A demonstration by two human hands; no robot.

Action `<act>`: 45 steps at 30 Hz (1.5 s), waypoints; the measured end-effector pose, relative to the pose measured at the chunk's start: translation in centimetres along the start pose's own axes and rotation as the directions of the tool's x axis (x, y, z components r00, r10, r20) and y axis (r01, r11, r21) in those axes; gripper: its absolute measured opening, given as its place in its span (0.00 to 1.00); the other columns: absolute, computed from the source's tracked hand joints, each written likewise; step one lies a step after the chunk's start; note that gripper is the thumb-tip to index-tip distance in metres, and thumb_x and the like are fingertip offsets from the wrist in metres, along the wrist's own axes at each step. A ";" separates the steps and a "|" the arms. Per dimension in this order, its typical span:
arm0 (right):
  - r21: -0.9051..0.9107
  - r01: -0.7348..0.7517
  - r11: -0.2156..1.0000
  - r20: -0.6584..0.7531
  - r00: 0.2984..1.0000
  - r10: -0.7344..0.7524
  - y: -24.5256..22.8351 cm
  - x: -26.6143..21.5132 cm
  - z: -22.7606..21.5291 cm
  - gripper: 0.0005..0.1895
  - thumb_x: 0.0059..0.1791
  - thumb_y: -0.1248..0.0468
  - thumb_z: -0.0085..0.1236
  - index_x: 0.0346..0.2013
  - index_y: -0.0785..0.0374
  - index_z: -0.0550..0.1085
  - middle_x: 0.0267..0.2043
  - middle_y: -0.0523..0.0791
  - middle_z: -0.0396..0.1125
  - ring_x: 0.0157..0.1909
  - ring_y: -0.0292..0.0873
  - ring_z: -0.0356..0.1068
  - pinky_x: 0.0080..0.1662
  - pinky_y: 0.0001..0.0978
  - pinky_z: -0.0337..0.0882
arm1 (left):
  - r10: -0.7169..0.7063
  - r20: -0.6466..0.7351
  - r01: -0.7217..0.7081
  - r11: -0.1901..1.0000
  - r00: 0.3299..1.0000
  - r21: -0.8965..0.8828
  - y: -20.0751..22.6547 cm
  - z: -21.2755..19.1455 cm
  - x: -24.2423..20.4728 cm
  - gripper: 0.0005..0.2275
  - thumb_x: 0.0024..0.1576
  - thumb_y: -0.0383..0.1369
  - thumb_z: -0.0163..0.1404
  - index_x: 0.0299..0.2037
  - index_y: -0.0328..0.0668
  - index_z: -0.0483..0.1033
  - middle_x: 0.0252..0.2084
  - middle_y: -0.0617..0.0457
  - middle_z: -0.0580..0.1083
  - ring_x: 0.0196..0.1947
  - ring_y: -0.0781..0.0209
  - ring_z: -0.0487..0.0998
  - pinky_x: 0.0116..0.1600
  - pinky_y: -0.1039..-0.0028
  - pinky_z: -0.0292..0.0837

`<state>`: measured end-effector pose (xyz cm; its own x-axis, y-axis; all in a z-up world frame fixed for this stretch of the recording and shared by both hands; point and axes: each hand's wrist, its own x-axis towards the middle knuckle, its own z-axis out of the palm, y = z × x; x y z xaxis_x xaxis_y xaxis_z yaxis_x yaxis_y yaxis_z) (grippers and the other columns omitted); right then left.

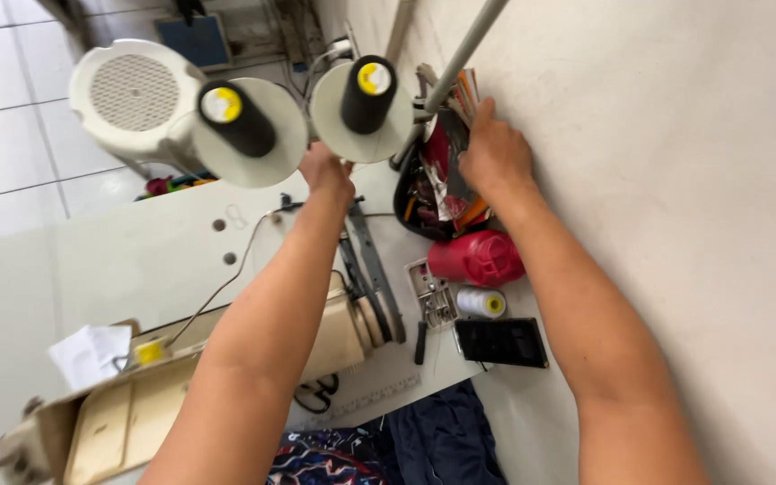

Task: Using a screwdriver to adjust and repair the needle assembly of an industrial sewing machine.

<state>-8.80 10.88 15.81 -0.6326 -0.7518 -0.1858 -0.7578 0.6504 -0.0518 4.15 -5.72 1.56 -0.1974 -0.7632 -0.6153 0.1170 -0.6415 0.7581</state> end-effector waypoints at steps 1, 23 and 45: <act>0.003 0.017 1.000 -0.004 1.000 -0.017 0.4 1.4 1.3 0.38 0.46 0.66 0.57 0.62 0.84 0.50 0.41 0.67 0.68 0.44 0.68 0.70 0.39 0.58 0.74 | 0.010 -0.012 -0.010 1.000 1.000 -0.007 -1.7 -0.6 0.8 0.12 0.56 0.34 0.46 0.47 0.39 0.74 0.43 0.40 0.73 0.41 0.39 0.79 0.43 0.50 0.82; 0.836 0.125 0.534 0.143 0.890 -0.432 -6.5 -31.5 -2.9 0.26 0.47 0.64 0.54 0.58 0.63 0.60 0.48 0.55 0.69 0.49 0.51 0.70 0.54 0.45 0.67 | -0.008 0.667 0.250 0.930 0.745 -0.269 4.1 -21.7 -29.5 0.07 0.60 0.35 0.47 0.41 0.45 0.64 0.43 0.43 0.77 0.42 0.55 0.80 0.44 0.68 0.78; 0.468 0.402 0.787 0.520 0.595 -0.613 -35.1 -37.6 24.7 0.07 0.49 0.60 0.41 0.34 0.58 0.68 0.31 0.47 0.66 0.34 0.51 0.66 0.38 0.42 0.61 | -0.088 -0.612 0.543 0.570 0.786 0.616 -27.2 -92.2 -29.6 0.20 0.57 0.50 0.48 0.47 0.42 0.77 0.44 0.45 0.78 0.48 0.43 0.75 0.54 0.58 0.65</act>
<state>45.53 18.98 0.37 0.1712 -0.7901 -0.5886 -0.7760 0.2600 -0.5747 96.56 27.11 -20.76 0.4300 -0.5910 -0.6825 -0.6402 -0.7326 0.2310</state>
